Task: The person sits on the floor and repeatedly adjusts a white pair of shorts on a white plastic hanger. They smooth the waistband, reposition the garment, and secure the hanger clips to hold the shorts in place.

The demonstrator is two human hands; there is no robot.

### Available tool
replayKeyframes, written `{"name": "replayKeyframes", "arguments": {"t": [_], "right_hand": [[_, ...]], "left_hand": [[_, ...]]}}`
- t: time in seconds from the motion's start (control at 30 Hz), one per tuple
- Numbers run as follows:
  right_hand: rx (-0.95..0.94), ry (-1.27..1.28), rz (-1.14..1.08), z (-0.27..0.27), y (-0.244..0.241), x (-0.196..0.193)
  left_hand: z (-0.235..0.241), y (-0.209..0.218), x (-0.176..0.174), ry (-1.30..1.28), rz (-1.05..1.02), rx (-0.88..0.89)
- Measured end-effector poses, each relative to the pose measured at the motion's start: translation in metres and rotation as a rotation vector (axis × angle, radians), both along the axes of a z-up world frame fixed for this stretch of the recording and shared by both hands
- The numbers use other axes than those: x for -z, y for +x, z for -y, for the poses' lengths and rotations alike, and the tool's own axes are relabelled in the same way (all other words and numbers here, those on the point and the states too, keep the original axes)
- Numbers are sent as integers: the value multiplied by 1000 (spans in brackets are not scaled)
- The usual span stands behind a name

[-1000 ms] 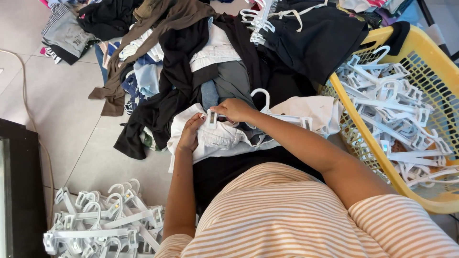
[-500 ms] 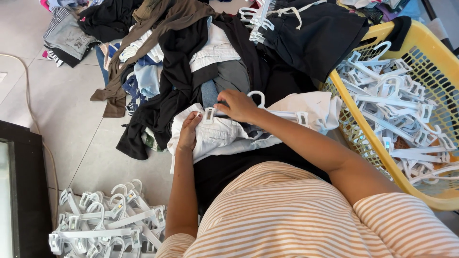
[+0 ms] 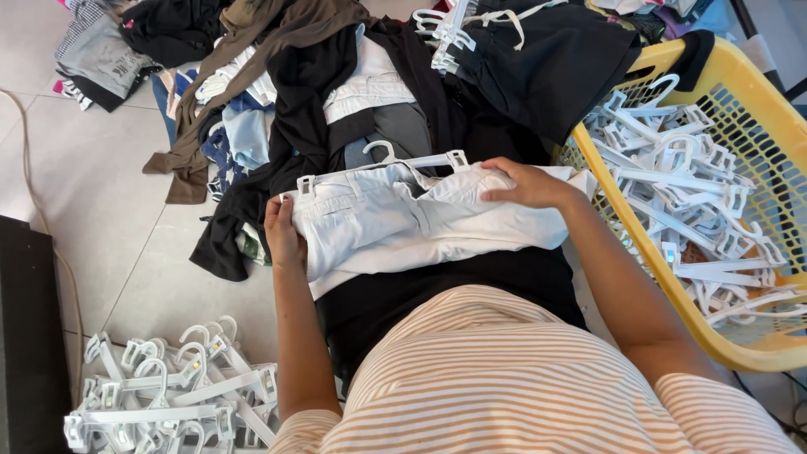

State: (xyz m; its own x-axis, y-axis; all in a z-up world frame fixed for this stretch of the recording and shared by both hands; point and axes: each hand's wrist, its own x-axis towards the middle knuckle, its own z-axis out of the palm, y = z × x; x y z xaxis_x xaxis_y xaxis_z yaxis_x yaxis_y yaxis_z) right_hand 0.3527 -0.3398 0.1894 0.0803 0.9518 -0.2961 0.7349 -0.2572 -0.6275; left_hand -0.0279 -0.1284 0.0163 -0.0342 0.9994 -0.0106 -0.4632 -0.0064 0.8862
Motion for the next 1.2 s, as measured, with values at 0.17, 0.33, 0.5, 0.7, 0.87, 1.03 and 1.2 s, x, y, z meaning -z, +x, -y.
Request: {"name": "replayKeyframes", "arguments": {"t": [0.17,0.33,0.5,0.7,0.87,1.03,1.2], "right_hand": [[142,154,55,-21,15,51],[254,551,-69,-61,36,54],[364,799,316,-83,44,94],[113,797,458,-22,0,116],[-225,371,487,32,-4,110],[-258,461,507,30,14,132],[-331,-105,182,50,-24,43]], "left_hand": [[-17,-1,-14,66,-54,-17],[-24,14,-90,306,-296,-87],[-81,22,-47,749,-1292,-629],[110,55,-75,592,-1858,544],[127,34,-60,593,-1822,708],[103,43,-14,824,-1859,583],[141,48,-122,686,-1674,1139]]}}
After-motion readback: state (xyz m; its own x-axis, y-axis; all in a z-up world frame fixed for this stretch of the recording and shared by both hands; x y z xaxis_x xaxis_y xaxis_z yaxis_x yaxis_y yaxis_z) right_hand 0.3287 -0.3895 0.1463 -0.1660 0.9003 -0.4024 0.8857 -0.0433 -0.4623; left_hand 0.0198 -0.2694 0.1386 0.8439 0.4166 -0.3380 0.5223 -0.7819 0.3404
